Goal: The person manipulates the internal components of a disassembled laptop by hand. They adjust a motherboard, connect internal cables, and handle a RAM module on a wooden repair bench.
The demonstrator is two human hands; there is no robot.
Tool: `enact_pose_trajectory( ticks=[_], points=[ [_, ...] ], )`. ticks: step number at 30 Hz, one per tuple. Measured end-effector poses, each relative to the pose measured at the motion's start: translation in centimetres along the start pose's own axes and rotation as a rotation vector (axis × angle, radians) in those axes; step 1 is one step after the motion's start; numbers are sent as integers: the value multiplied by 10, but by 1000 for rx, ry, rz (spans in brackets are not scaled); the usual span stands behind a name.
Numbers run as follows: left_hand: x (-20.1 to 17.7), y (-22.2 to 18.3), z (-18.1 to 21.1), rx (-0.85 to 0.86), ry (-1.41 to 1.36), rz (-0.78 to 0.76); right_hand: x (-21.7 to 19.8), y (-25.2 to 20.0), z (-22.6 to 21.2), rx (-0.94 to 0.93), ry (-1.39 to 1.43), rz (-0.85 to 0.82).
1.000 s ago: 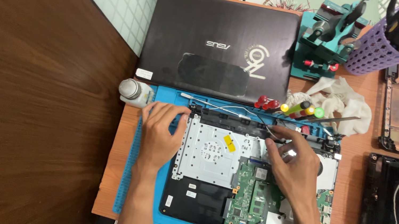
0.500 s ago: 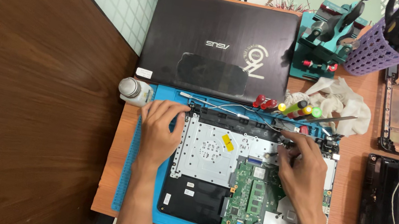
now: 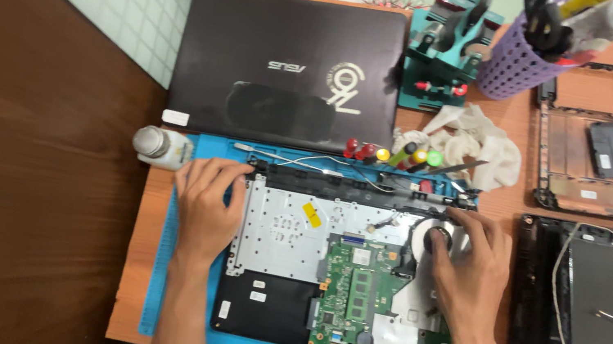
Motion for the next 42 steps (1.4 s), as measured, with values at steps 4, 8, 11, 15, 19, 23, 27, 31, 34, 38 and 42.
enact_pose_trajectory(
  ticks=[4,8,11,15,19,23,27,31,34,38,42],
  points=[
    [-3,1,17,23,19,-37,-11,-6,21,109,-20,41],
    [3,1,48,87,-3,-101,-14,-8,44,261,69,19],
    [13,-3,79,177,-65,-190,-11,-8,52,338,135,3],
    [29,-6,113,248,-130,-268,-11,-7,53,337,155,0],
    [48,-10,134,237,-177,-350,-12,-5,55,329,192,2],
    [62,-12,148,224,-182,-365,-11,-3,62,355,211,10],
    [72,-13,152,208,-138,-349,-11,-3,67,355,238,15],
    [76,-14,154,198,-153,-325,-11,-3,70,355,290,38],
    [76,-13,156,190,-177,-323,-12,-3,71,360,266,49],
    [72,-11,159,179,-220,-287,-14,-2,72,363,292,60],
    [68,-7,163,154,-306,-264,-14,-3,74,394,330,50]
  ],
)
Point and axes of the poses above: each hand's wrist, its own y-axis towards the middle knuckle, its own x-axis out of the palm, z = x × y, the point moved 8 cm from there along y, towards the middle knuckle, and after that the axes turned 8 degrees about y, right-handed, at the moved point
